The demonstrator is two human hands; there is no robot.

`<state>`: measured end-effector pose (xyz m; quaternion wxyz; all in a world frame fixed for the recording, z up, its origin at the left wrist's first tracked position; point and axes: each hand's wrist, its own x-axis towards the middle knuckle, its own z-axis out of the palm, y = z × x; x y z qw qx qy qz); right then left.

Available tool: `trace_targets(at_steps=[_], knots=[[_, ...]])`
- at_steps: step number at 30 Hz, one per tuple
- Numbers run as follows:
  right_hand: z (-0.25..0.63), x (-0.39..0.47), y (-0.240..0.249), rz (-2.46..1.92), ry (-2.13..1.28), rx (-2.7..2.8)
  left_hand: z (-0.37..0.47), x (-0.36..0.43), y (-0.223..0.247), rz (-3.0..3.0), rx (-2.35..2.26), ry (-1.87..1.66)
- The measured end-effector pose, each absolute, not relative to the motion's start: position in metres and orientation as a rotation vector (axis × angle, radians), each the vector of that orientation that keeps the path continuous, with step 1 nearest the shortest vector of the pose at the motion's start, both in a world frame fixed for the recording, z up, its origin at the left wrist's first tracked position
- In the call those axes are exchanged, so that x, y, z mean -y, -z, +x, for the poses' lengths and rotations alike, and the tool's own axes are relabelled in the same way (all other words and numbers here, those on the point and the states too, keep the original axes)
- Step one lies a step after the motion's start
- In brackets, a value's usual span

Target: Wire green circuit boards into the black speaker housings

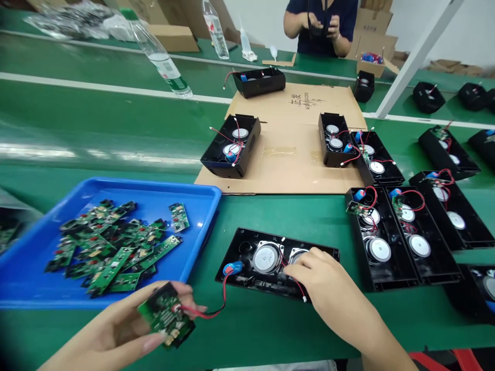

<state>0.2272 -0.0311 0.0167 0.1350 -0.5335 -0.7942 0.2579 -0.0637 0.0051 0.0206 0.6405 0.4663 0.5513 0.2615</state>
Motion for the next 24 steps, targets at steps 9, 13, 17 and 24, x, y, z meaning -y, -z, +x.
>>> trace_targets(at_steps=[9,13,17,24], knots=[[0.236,0.031,-0.005,-1.402,-0.989,2.340,-0.013,0.018,-0.013,0.993,-1.216,-0.510],[0.225,0.024,-0.006,-1.297,-0.975,2.109,0.007,0.016,-0.010,1.125,-1.276,-0.671],[0.210,0.024,0.000,-1.462,-0.795,1.813,0.014,0.010,-0.006,1.302,-1.253,-0.659],[0.197,0.025,0.015,-1.477,-0.476,2.063,0.023,0.006,-0.002,1.529,-1.321,-0.677]])
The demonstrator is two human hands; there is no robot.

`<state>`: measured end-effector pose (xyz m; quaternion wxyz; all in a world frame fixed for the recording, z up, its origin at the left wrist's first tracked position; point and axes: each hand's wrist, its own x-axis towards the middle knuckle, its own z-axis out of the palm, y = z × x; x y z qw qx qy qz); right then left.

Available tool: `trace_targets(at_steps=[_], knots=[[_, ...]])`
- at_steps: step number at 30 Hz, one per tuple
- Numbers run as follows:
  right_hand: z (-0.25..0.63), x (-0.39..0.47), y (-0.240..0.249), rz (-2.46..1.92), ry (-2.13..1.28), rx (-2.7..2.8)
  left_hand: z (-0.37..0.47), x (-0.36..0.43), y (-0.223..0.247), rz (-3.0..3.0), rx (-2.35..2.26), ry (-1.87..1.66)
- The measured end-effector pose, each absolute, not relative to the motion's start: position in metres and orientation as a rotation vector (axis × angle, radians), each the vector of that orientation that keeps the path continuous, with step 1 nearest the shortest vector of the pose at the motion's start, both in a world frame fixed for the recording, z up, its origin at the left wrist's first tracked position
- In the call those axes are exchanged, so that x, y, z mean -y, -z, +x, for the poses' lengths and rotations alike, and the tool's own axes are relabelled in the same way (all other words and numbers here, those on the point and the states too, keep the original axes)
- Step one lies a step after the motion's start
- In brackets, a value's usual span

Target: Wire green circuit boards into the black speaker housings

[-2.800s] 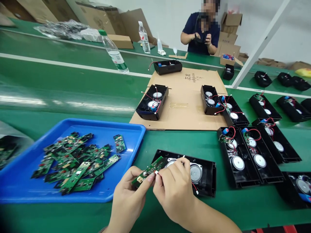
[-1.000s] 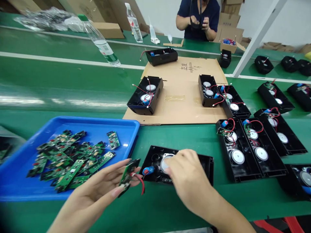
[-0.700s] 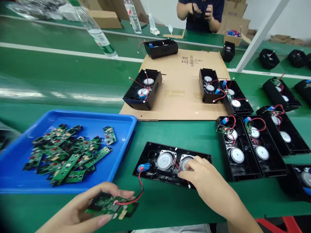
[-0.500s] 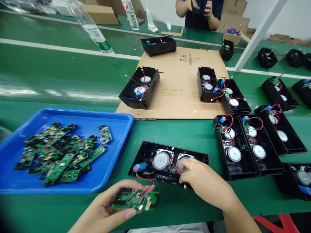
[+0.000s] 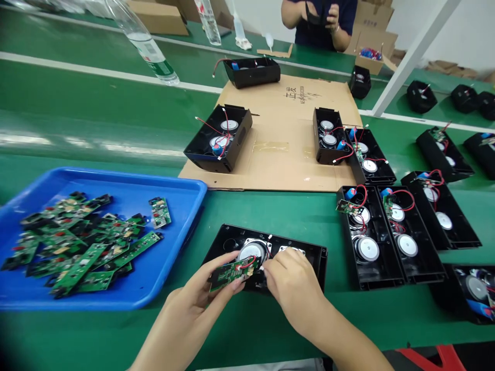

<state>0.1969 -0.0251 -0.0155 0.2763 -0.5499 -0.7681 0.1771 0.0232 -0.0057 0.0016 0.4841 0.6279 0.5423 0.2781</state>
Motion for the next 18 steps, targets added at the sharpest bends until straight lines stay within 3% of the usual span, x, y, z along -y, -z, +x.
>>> trace_targets(at_steps=[18], knots=[[0.184,0.019,0.001,-1.476,-0.094,2.491,0.025,0.002,0.003,1.820,-1.142,-0.763]])
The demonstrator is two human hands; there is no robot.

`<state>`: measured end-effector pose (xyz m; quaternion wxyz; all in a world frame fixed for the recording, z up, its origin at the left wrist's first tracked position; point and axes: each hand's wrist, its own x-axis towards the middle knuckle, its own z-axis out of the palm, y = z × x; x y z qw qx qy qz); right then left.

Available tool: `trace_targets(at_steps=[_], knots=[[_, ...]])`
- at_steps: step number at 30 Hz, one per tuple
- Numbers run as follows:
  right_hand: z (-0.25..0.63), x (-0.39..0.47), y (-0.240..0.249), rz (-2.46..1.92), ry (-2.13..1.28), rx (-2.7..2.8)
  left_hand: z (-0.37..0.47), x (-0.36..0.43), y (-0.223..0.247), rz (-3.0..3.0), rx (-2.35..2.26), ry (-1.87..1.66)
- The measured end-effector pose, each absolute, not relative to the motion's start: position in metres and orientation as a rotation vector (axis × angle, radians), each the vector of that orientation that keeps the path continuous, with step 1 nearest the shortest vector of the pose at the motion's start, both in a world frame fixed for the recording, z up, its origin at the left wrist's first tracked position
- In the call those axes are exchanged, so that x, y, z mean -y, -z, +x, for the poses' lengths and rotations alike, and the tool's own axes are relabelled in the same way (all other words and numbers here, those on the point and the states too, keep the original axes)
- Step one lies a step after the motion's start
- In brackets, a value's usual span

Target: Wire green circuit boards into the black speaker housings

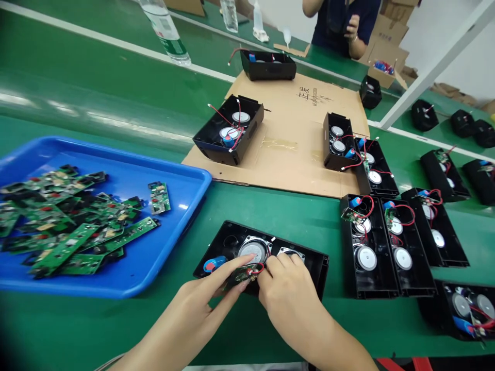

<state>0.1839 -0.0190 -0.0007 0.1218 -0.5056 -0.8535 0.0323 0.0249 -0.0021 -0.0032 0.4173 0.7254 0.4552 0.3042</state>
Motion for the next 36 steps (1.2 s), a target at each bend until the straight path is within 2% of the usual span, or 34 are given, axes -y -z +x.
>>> trace_targets(at_steps=[6,16,30,32,36], knots=[[0.186,0.018,-0.002,-1.460,-0.088,2.497,0.023,0.000,0.008,1.948,-1.109,-0.777],[0.192,0.017,-0.002,-1.479,-0.440,2.259,0.014,-0.012,-0.003,1.774,-0.920,-0.761],[0.196,0.003,-0.011,-1.420,-0.600,2.218,0.015,-0.007,0.001,1.561,-1.042,-0.817],[0.203,-0.006,-0.013,-1.452,-0.512,2.217,0.013,-0.006,0.002,1.556,-1.115,-0.808],[0.211,-0.024,-0.008,-1.489,-0.002,2.396,0.013,-0.004,0.003,1.535,-1.182,-0.759]])
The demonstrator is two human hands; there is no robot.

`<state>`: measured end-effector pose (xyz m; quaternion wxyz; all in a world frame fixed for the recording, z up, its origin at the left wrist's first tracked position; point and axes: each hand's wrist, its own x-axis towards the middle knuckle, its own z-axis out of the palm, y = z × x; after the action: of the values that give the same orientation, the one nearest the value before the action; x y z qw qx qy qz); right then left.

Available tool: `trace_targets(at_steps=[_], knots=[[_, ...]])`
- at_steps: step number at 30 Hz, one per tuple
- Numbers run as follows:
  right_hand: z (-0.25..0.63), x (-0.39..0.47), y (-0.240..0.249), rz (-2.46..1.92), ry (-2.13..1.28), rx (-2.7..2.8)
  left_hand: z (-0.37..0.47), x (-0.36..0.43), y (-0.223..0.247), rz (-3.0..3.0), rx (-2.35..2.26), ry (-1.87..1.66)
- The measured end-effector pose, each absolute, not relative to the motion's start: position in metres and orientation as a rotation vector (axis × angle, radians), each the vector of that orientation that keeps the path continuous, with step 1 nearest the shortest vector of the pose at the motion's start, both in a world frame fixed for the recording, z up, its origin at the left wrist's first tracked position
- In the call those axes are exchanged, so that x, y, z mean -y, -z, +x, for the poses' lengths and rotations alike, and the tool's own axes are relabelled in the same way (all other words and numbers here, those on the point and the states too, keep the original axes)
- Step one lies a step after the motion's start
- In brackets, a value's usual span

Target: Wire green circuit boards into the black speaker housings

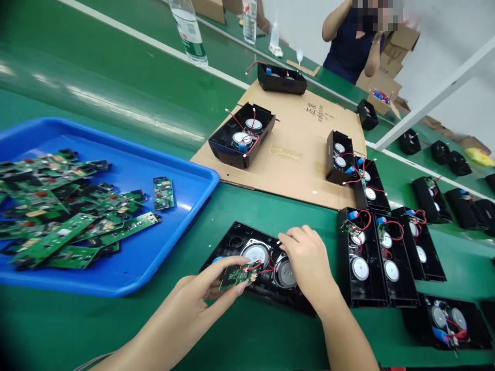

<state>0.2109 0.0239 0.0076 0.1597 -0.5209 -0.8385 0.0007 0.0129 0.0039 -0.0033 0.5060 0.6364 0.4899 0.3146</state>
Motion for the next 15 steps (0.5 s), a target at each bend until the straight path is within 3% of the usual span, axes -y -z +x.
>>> trace_targets(at_steps=[3,5,12,15], knots=[[0.210,-0.028,-0.003,-1.403,0.184,2.488,0.014,-0.004,0.002,1.461,-1.176,-0.735],[0.210,-0.025,-0.003,-1.368,0.128,2.429,0.014,-0.005,0.001,1.422,-1.191,-0.714],[0.220,0.014,-0.006,-1.436,-0.860,1.801,0.020,-0.003,0.000,1.473,-1.319,-0.699],[0.216,0.027,-0.001,-1.441,-0.874,1.737,0.025,-0.003,0.003,1.488,-1.310,-0.760]])
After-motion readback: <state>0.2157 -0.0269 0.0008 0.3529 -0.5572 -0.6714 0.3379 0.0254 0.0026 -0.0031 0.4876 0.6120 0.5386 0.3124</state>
